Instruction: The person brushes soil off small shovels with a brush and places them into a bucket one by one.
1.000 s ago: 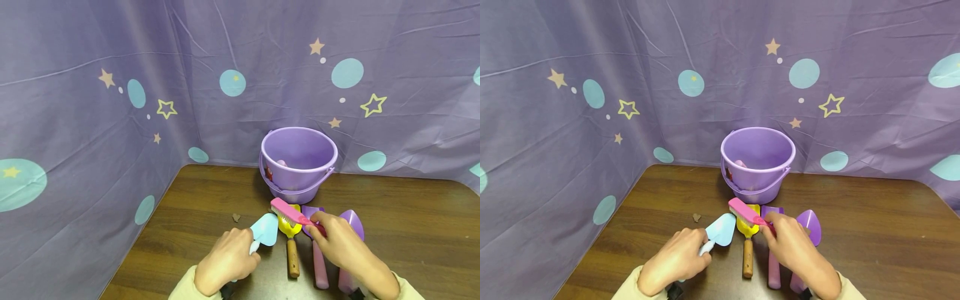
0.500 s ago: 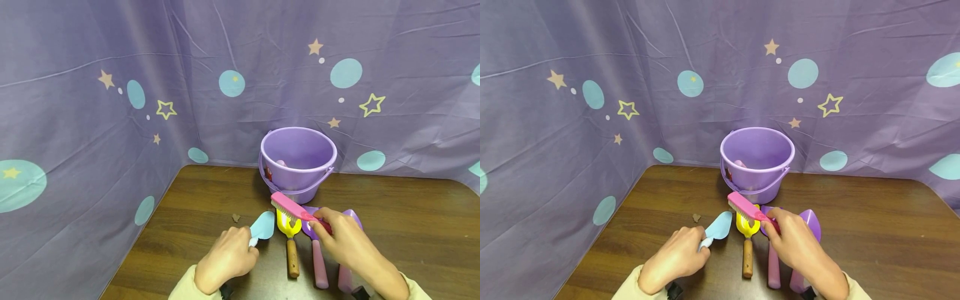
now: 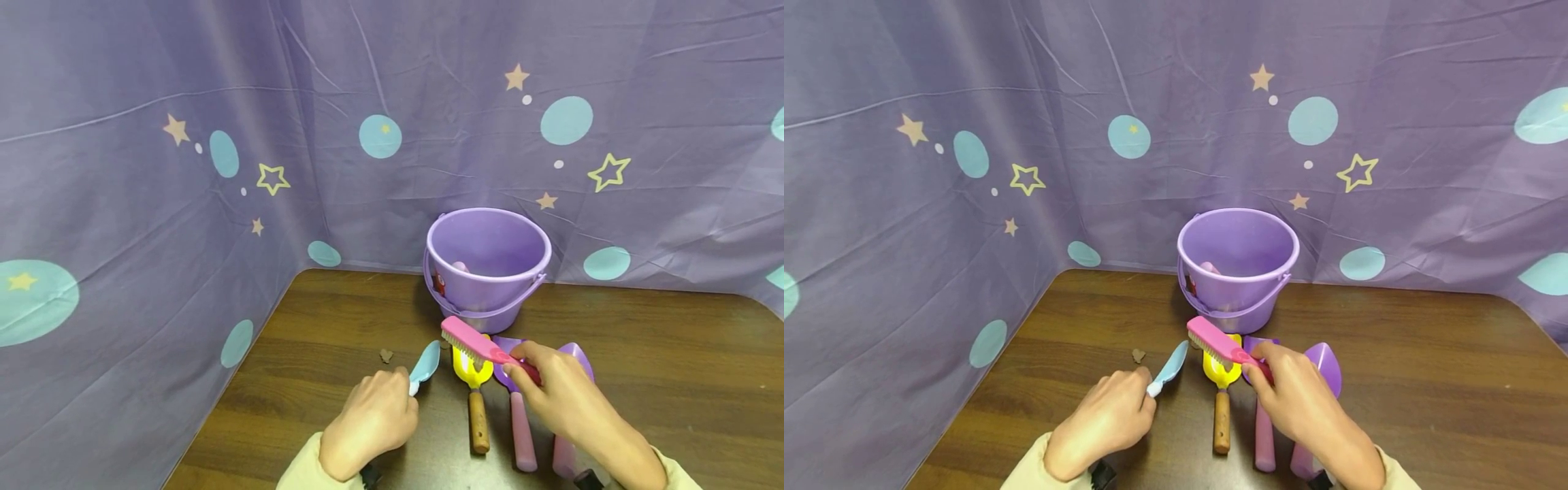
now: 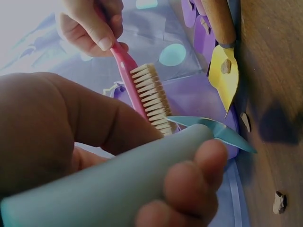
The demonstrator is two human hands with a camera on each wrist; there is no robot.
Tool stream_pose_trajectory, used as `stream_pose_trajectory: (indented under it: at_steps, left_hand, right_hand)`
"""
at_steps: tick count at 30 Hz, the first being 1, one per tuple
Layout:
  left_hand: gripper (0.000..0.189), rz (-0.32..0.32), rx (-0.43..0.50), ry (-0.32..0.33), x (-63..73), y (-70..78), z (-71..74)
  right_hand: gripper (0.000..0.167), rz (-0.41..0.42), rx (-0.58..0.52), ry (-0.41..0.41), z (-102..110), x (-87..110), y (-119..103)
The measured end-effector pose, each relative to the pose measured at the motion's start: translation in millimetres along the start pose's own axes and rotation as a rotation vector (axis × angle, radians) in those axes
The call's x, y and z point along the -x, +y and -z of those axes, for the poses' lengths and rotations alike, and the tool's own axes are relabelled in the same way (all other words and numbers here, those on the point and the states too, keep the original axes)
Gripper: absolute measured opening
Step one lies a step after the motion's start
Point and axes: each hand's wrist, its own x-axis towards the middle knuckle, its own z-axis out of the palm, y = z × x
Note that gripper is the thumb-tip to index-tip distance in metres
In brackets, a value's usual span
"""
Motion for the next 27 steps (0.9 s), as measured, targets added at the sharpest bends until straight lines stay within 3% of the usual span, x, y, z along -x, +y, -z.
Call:
stream_pose_trajectory:
  at_steps: [8, 14, 21, 27]
  left_hand:
    - [0.019, 0.012, 0.048, 0.015, 0.1, -0.7, 0.3]
    - [0.023, 0.0, 0.025, 0.014, -0.5, -2.0, 0.3]
    - [0.02, -0.034, -0.008, 0.054, -0.2, -1.0, 0.6]
    - [0.016, -0.02, -0.042, 0.09, -1.6, -0.4, 0.5]
  right_hand:
    - [0.01, -0.013, 0.0, -0.006, -1.9, 1.2, -1.0]
    - [0.009, -0.004, -0.011, -0.005, -2.4, 2.0, -2.7]
    - [0.015, -0.019, -0.01, -0.032, -3.2, 1.7, -3.3]
    - [0.015, -0.01, -0.019, -0.022, -3.1, 2.1, -4.5]
